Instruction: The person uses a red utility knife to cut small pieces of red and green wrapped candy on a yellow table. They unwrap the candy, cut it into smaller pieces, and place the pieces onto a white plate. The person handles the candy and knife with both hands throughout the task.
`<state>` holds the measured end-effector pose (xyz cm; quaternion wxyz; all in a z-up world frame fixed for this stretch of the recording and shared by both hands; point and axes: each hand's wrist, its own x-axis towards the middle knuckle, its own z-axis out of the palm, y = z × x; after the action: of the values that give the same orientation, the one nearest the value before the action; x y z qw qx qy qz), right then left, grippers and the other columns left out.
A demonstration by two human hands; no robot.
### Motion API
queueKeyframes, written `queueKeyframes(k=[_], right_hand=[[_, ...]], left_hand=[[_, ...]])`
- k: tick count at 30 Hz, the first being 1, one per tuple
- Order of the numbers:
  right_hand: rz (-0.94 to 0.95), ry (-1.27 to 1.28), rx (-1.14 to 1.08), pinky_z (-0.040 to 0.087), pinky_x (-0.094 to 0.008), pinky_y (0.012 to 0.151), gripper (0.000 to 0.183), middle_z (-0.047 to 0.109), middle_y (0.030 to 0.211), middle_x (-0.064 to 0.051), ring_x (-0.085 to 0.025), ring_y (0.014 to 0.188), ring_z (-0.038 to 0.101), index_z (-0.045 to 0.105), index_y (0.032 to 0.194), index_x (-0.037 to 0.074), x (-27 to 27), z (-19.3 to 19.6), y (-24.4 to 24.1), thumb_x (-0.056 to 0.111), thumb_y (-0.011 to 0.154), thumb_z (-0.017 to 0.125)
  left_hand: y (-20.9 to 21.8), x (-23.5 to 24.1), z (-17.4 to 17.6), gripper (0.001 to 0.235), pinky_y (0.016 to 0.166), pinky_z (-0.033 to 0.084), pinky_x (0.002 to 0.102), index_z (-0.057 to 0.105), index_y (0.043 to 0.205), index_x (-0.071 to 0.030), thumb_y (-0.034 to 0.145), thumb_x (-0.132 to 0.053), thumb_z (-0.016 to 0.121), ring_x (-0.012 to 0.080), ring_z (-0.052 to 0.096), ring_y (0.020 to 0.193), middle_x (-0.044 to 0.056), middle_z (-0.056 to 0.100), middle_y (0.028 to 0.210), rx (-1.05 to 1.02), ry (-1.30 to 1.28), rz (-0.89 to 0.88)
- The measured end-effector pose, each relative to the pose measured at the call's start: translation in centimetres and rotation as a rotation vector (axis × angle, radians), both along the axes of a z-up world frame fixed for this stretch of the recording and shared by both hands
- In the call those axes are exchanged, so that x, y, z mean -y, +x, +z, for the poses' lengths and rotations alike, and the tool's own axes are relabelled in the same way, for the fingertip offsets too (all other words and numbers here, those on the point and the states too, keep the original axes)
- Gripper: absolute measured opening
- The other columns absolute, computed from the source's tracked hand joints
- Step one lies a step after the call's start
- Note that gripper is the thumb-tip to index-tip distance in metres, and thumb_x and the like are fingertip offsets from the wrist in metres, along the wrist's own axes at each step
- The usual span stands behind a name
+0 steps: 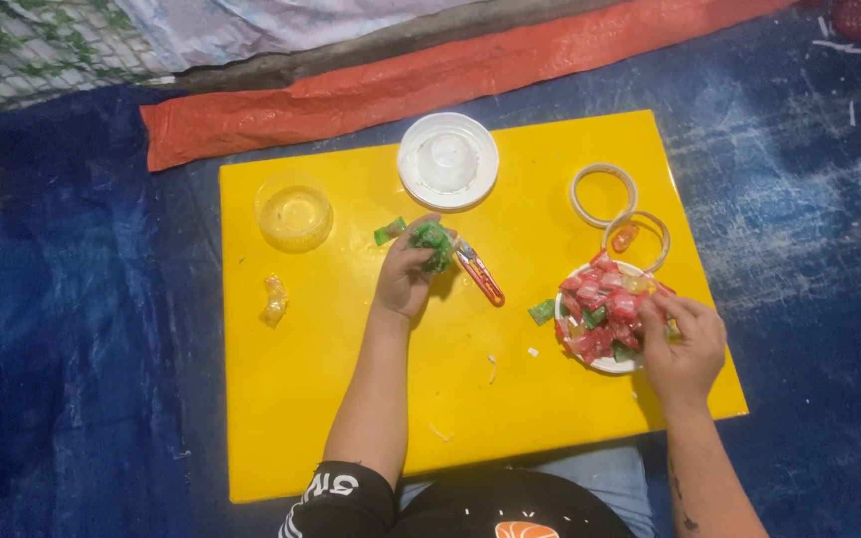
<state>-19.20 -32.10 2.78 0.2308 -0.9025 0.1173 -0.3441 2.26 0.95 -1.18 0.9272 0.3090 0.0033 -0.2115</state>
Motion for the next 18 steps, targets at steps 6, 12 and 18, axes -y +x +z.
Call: queueKeyframes(k=[6,12,18], right_hand=[[0.032,0.047,0.071,0.041,-0.043,0.101,0.027,0.063,0.113,-0.017,-0.035,0.109,0.058,0.077,0.124,0.001,-0.9,2.0,-0.3,0.024,0.111,0.075],[0.261,0.133,0.209,0.049,-0.041,0.091,0.010,0.073,0.104,-0.017,-0.036,0.098,0.067,0.079,0.106,0.005,-6.9,3.7,4.9,0.006,0.097,0.079],[0.503,0.467,0.041,0.055,-0.033,0.069,0.039,0.073,0.115,-0.012,-0.025,0.086,0.071,0.074,0.122,0.011,-16.8,2.2,14.3,0.020,0.086,0.086]], left_hand=[[0.6,0.2,-2.3,0.055,0.108,0.052,0.049,0.061,0.136,-0.004,0.081,0.004,0.063,0.0261,0.068,0.107,0.010,0.068,0.103,0.002,-0.065,0.026],[0.6,0.2,-0.8,0.056,0.103,0.053,0.039,0.055,0.141,-0.005,0.087,0.006,0.050,0.0185,0.062,0.100,0.007,0.061,0.102,0.050,0.036,0.089],[-0.2,0.3,1.2,0.055,0.097,0.054,0.040,0.056,0.135,-0.003,0.083,0.015,0.055,0.0227,0.065,0.102,0.009,0.064,0.104,0.232,0.381,0.163]])
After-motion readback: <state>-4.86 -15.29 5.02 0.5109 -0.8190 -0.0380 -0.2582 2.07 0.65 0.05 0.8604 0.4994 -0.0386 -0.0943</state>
